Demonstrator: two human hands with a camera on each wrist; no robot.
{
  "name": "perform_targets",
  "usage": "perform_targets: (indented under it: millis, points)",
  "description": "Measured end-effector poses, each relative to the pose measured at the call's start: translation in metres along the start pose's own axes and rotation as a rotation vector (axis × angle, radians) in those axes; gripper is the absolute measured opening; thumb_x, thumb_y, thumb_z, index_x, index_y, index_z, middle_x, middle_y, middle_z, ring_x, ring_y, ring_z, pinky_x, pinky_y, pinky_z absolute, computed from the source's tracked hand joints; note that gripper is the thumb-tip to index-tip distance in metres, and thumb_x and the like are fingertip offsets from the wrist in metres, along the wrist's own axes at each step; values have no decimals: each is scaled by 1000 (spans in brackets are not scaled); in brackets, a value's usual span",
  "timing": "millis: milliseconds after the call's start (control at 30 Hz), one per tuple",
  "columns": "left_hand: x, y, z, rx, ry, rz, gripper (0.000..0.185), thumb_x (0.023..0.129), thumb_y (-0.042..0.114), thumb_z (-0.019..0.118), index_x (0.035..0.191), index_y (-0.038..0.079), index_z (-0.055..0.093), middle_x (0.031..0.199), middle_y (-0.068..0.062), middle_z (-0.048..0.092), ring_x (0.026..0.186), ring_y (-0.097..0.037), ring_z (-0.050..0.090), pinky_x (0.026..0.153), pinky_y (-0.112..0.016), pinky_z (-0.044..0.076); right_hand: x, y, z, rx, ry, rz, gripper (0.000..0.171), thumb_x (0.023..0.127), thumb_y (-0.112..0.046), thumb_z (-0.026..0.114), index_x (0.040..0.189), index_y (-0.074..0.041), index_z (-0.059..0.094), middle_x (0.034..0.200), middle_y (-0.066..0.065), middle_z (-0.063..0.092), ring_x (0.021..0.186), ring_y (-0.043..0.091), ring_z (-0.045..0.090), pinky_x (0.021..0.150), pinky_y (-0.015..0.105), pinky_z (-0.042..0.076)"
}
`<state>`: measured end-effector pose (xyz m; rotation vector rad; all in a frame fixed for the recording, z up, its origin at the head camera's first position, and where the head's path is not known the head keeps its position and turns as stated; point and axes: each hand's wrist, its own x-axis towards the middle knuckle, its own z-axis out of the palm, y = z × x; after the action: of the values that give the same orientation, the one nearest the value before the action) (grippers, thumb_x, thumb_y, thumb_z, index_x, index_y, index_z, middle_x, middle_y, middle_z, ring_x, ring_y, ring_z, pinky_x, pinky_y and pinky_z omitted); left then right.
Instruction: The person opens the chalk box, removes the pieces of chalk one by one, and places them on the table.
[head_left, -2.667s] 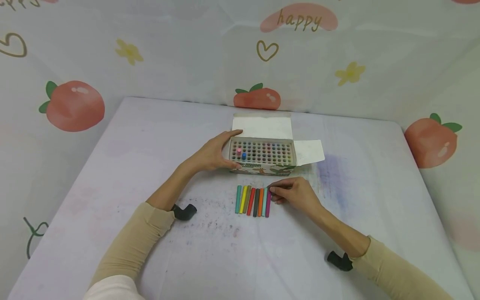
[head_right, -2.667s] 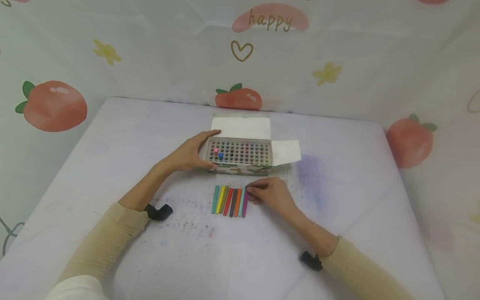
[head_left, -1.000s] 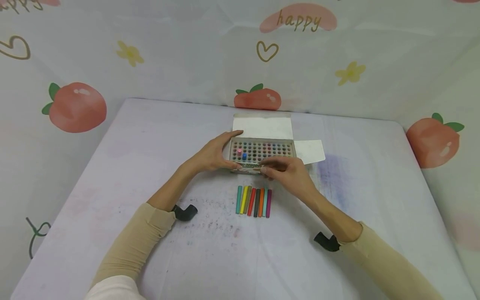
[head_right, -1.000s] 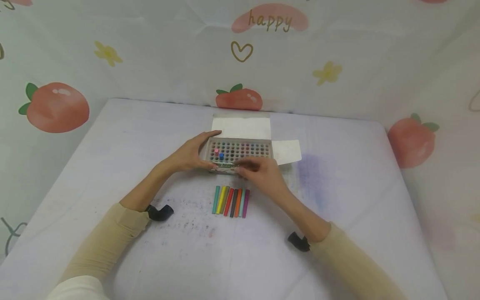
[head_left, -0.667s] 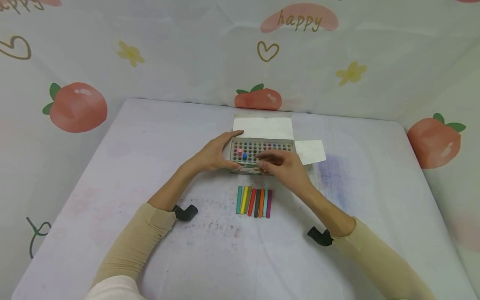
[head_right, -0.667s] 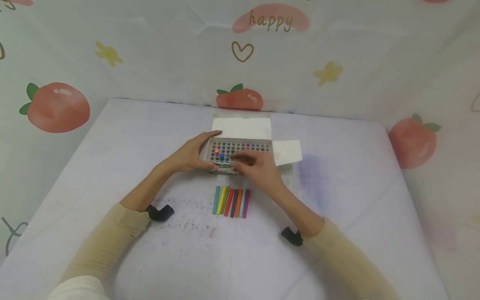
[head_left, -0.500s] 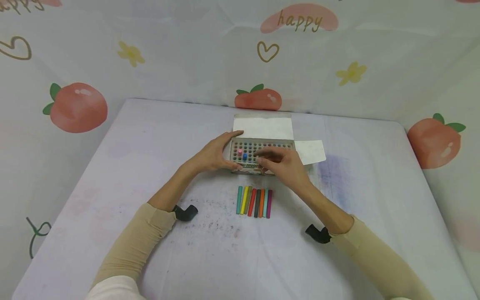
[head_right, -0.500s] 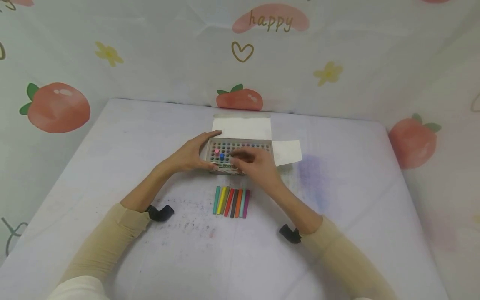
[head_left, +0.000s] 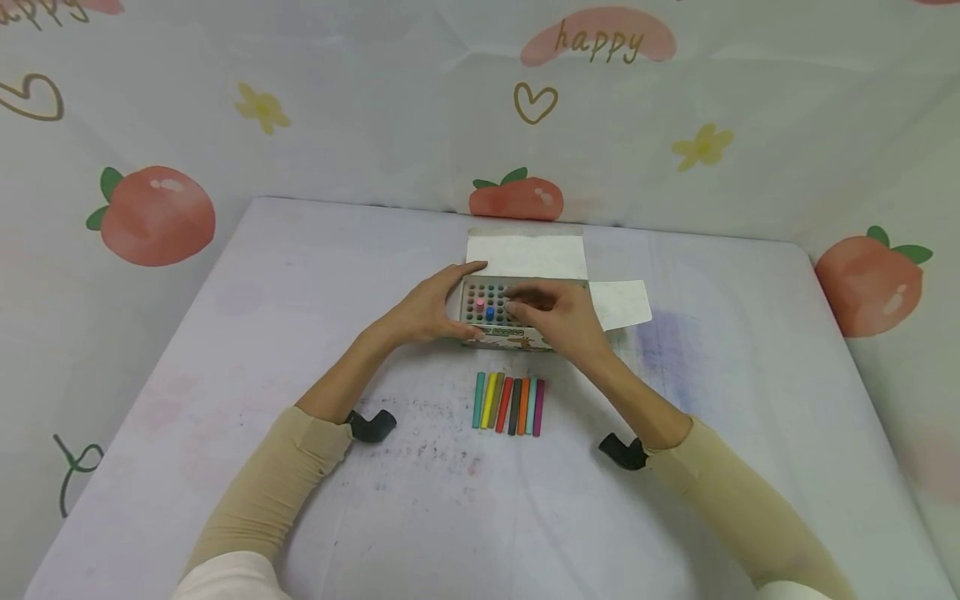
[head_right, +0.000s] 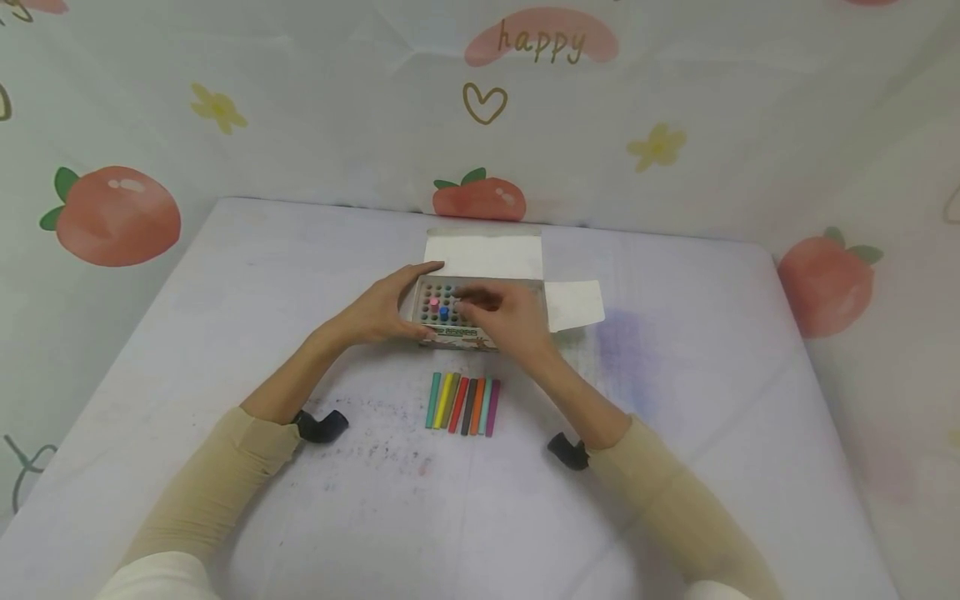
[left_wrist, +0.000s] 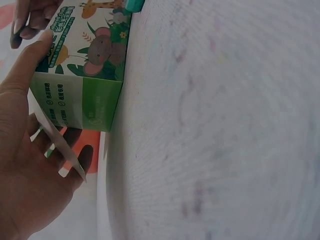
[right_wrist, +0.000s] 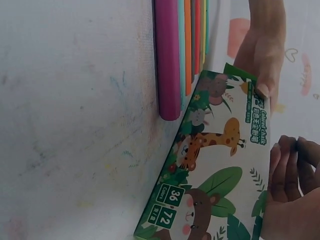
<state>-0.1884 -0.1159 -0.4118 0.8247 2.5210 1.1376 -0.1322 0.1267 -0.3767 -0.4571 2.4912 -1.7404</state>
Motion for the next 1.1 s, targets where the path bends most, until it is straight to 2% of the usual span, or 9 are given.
perform_targets:
  millis: [367, 467, 800, 1100]
  points:
    - [0, -1, 0, 0, 1, 11, 105, 72, 39, 89, 157, 22, 30, 144, -8, 46, 115, -22, 47, 98, -44, 39, 10, -1, 2, -172, -25, 34, 20, 92, -17, 73, 111, -11, 75, 102, 4, 74, 92, 17, 69, 80, 36, 54]
    - [0, 0, 0, -1, 0, 9, 105, 72, 39, 89, 157, 21, 29, 145, -8, 44, 117, -23, 47, 99, -45, 38, 13, -1, 2, -206, -55, 38, 20, 92, -16, 72, 111, -11, 75, 101, 3, 74, 93, 16, 69, 83, 36, 53]
    - [-1, -1, 1, -9, 3, 12, 107, 71, 40, 90, 157, 22, 29, 148, -7, 42, 121, -22, 46, 102, -45, 38, 23, -3, -2, -231, -211, 73, 19, 92, -14, 71, 111, -11, 74, 102, 3, 73, 94, 17, 68, 82, 35, 53]
    - [-1, 0, 0, -8, 0, 7, 107, 72, 40, 89, 157, 25, 27, 149, -6, 41, 121, -21, 46, 101, -46, 38, 29, 2, 3, -244, -257, 98, 19, 91, -13, 73, 109, -11, 74, 100, 2, 73, 92, 17, 68, 82, 35, 54]
